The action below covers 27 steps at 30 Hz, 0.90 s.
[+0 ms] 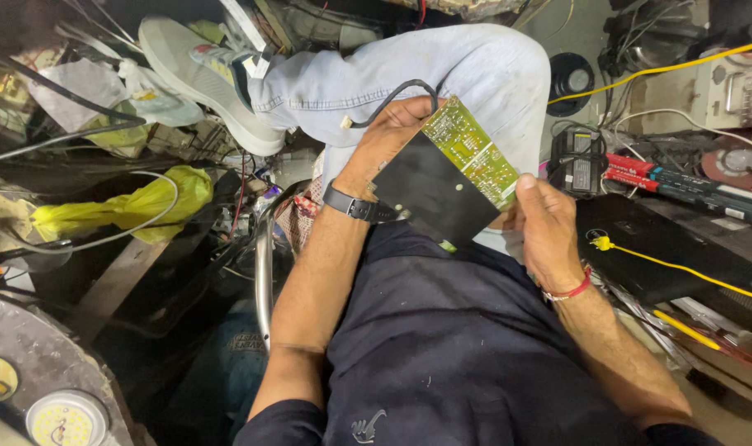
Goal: The person solders components onto a small circuit board using a soldering iron and solder wire. They also use pliers to trim leads and handle small parts while working at a cluttered electronics repair bench.
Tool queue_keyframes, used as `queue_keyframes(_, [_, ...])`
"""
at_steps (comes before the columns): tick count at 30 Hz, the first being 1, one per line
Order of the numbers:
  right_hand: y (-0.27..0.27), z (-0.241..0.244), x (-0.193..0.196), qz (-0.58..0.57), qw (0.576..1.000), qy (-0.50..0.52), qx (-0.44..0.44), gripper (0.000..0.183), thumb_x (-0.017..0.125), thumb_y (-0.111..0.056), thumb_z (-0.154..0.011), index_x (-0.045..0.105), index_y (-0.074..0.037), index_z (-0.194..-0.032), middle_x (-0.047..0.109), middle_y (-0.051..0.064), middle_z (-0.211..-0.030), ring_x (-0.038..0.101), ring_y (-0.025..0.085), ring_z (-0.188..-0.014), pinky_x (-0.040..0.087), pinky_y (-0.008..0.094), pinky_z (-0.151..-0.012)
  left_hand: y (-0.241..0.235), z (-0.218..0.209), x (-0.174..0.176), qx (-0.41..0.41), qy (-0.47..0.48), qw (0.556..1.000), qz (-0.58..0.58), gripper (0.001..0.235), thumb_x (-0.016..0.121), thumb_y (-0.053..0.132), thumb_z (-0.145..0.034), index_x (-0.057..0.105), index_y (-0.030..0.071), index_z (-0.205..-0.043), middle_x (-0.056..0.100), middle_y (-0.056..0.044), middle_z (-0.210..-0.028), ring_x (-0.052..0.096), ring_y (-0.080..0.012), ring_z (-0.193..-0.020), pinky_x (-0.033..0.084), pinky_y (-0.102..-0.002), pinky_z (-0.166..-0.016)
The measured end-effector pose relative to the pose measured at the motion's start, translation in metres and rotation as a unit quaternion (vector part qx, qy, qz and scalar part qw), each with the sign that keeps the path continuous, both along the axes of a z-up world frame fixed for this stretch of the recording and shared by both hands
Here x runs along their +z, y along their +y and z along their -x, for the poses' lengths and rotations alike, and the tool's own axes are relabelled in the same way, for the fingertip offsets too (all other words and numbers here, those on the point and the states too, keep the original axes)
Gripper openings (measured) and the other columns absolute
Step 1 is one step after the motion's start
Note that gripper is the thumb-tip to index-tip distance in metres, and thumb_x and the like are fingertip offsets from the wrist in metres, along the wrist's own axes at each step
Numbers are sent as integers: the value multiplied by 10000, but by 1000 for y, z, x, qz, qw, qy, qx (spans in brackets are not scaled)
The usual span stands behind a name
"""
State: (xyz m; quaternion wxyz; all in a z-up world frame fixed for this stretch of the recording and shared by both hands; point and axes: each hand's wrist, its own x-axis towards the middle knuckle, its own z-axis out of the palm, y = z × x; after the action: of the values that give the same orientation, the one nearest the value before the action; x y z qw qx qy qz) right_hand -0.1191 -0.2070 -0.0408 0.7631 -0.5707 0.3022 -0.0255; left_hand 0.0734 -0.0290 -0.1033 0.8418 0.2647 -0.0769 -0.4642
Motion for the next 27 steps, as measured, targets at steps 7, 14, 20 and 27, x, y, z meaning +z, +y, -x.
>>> queue_keyframes(7, [-53,-4,4,199,975,50,79,519,588,-425,-1090,680,85,-1058,727,180,-976,708,210,-786,571,330,-675,13,7,12,-20,76,997,10,230,648,13,-1048,681,-64,-1262,732,-132,-1209,722,-184,-1019,580,-300,-931])
queue_keyframes(14, [-202,-81,-11,-61,948,-287,-121,530,544,-428,-1140,546,59,-1349,731,205,-1125,715,278,-927,594,380,-817,-4,13,14,-16,61,998,-24,262,645,52,-1037,659,-40,-1282,722,-133,-1194,711,-205,-1027,590,-341,-915])
queue_keyframes(20, [-219,-138,-56,-66,953,-270,-124,487,555,-362,-1138,513,60,-1378,715,198,-1155,712,256,-944,599,363,-830,-2,9,20,-38,-4,999,-1,302,643,119,-1101,663,-76,-1331,711,-155,-1213,699,-196,-1036,579,-329,-932])
queue_keyframes(27, [-244,-123,-37,91,941,-294,-143,453,566,-286,-1135,474,60,-1412,696,190,-1190,708,230,-964,604,343,-846,13,3,45,-55,-30,998,-14,334,595,149,-1051,639,-44,-1320,692,-155,-1328,697,-196,-1164,567,-344,-1013])
